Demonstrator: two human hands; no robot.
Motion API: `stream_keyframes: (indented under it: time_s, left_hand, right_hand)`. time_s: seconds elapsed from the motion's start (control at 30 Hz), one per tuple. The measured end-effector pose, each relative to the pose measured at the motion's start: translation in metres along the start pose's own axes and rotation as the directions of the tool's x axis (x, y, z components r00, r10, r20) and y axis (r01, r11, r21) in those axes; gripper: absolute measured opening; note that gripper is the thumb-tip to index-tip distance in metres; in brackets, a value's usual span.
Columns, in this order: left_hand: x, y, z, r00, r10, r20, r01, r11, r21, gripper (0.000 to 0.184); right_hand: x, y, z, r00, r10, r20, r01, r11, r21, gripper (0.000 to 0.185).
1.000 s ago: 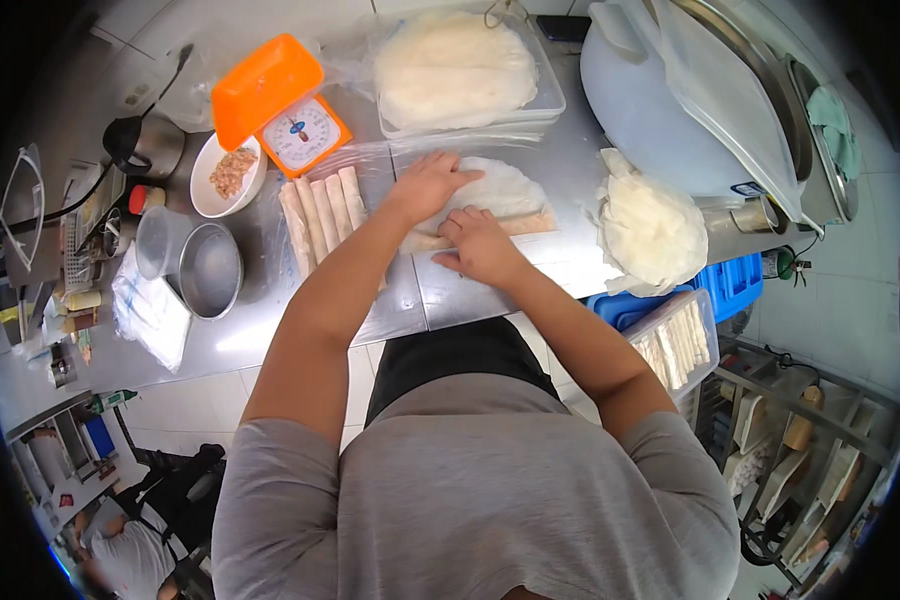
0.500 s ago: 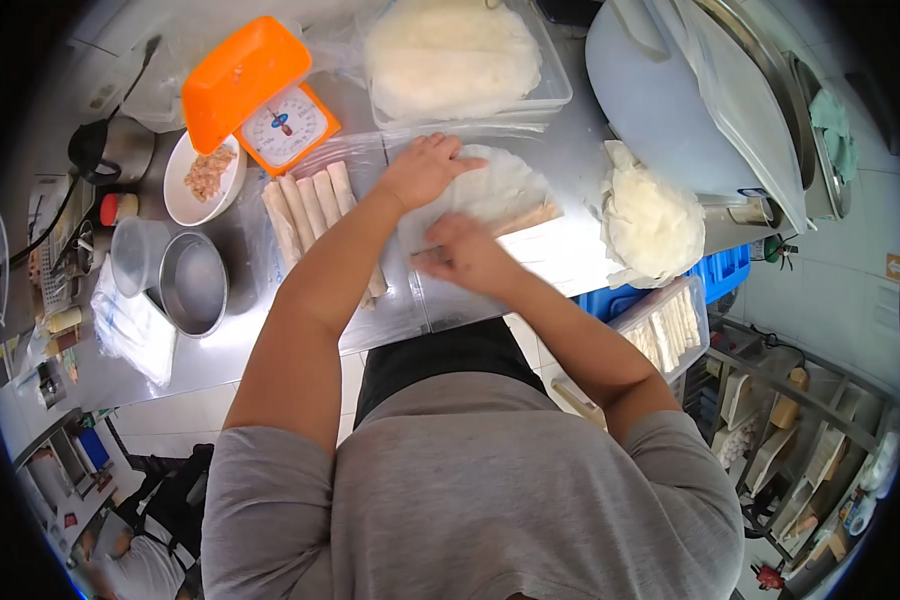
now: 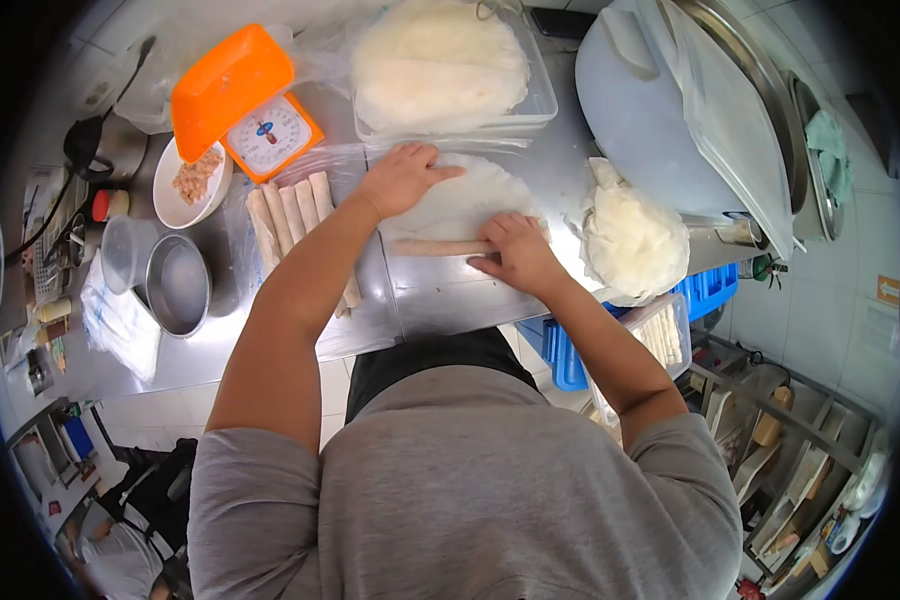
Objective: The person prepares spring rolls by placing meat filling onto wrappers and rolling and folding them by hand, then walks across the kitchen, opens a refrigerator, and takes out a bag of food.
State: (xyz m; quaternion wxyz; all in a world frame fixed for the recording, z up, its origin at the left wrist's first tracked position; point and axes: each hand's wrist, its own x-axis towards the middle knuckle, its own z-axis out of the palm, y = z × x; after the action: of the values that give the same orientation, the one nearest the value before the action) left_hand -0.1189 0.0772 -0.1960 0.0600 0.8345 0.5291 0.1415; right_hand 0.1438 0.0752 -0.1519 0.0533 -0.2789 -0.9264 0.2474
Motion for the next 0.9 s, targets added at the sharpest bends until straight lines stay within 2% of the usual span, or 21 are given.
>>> stream_keyframes:
  time_s: [0.07, 0.17, 0.27, 0.37, 0.43, 0.47, 0.5, 0.6, 0.7, 0.77, 0.83, 0.87, 0.9]
  left_hand:
    - [0.000, -0.002, 0.002, 0.999, 0.024, -0.034, -0.023, 0.999, 0.048, 0.049]
    - [0.003, -0.002, 0.002, 0.998, 0.053, -0.029, -0.050, 0.995, 0.085, 0.050]
    - [0.011, 0.002, -0.008, 0.998, -0.043, 0.040, 0.038, 0.991, 0.132, 0.043]
    - [-0.002, 0.070, -0.031, 0.967, -0.156, -0.200, 0.180, 0.978, 0.105, 0.037]
    - [-0.032, 0.115, -0.030, 0.980, -0.191, -0.054, 0.189, 0.981, -0.036, 0.036]
    - [-0.047, 0.126, -0.024, 0.962, -0.274, -0.011, 0.273, 0.961, -0.040, 0.033]
    - [-0.059, 0.131, -0.016, 0.935, -0.354, 0.033, 0.355, 0.934, -0.041, 0.031]
    - [-0.086, 0.135, -0.002, 0.867, -0.499, 0.004, 0.498, 0.866, -0.047, 0.035]
    - [-0.103, 0.135, -0.001, 0.840, -0.543, 0.009, 0.543, 0.840, 0.012, 0.032]
    - [-0.111, 0.133, 0.002, 0.862, -0.507, -0.012, 0.507, 0.862, 0.013, 0.033]
    - [-0.121, 0.128, 0.004, 0.895, -0.440, -0.072, 0.439, 0.898, -0.027, 0.033]
    - [-0.121, 0.133, -0.006, 0.873, -0.488, -0.004, 0.487, 0.871, -0.067, 0.034]
    - [-0.124, 0.137, -0.013, 0.878, -0.467, -0.105, 0.453, 0.881, -0.133, 0.035]
  right_hand:
    - [-0.011, 0.003, 0.003, 1.000, 0.008, 0.022, -0.009, 1.000, 0.021, 0.033]
    - [-0.008, 0.005, -0.002, 0.998, -0.068, 0.011, 0.067, 0.997, 0.049, 0.033]
    - [0.001, 0.005, 0.001, 0.983, -0.185, -0.008, 0.185, 0.983, -0.018, 0.031]
    - [0.000, 0.010, 0.001, 0.977, -0.213, 0.033, 0.209, 0.974, 0.089, 0.031]
    - [-0.007, 0.016, 0.005, 0.974, -0.214, -0.066, 0.220, 0.972, 0.088, 0.030]
    - [-0.010, 0.020, 0.007, 0.969, -0.219, -0.113, 0.229, 0.969, 0.087, 0.029]
    - [-0.013, 0.025, 0.009, 0.972, -0.206, -0.109, 0.217, 0.972, 0.096, 0.029]
    - [-0.024, 0.034, 0.014, 0.980, -0.171, -0.106, 0.184, 0.974, 0.130, 0.030]
    - [-0.029, 0.036, 0.011, 0.975, -0.177, -0.131, 0.196, 0.969, 0.151, 0.030]
    - [-0.032, 0.038, 0.010, 0.969, -0.201, -0.146, 0.225, 0.959, 0.172, 0.030]
    - [-0.035, 0.037, 0.002, 0.984, -0.157, -0.080, 0.170, 0.965, 0.200, 0.029]
    - [-0.037, 0.036, -0.005, 0.995, -0.101, -0.011, 0.101, 0.970, 0.219, 0.030]
    - [-0.032, 0.033, -0.014, 0.997, -0.043, 0.060, 0.029, 0.974, 0.227, 0.030]
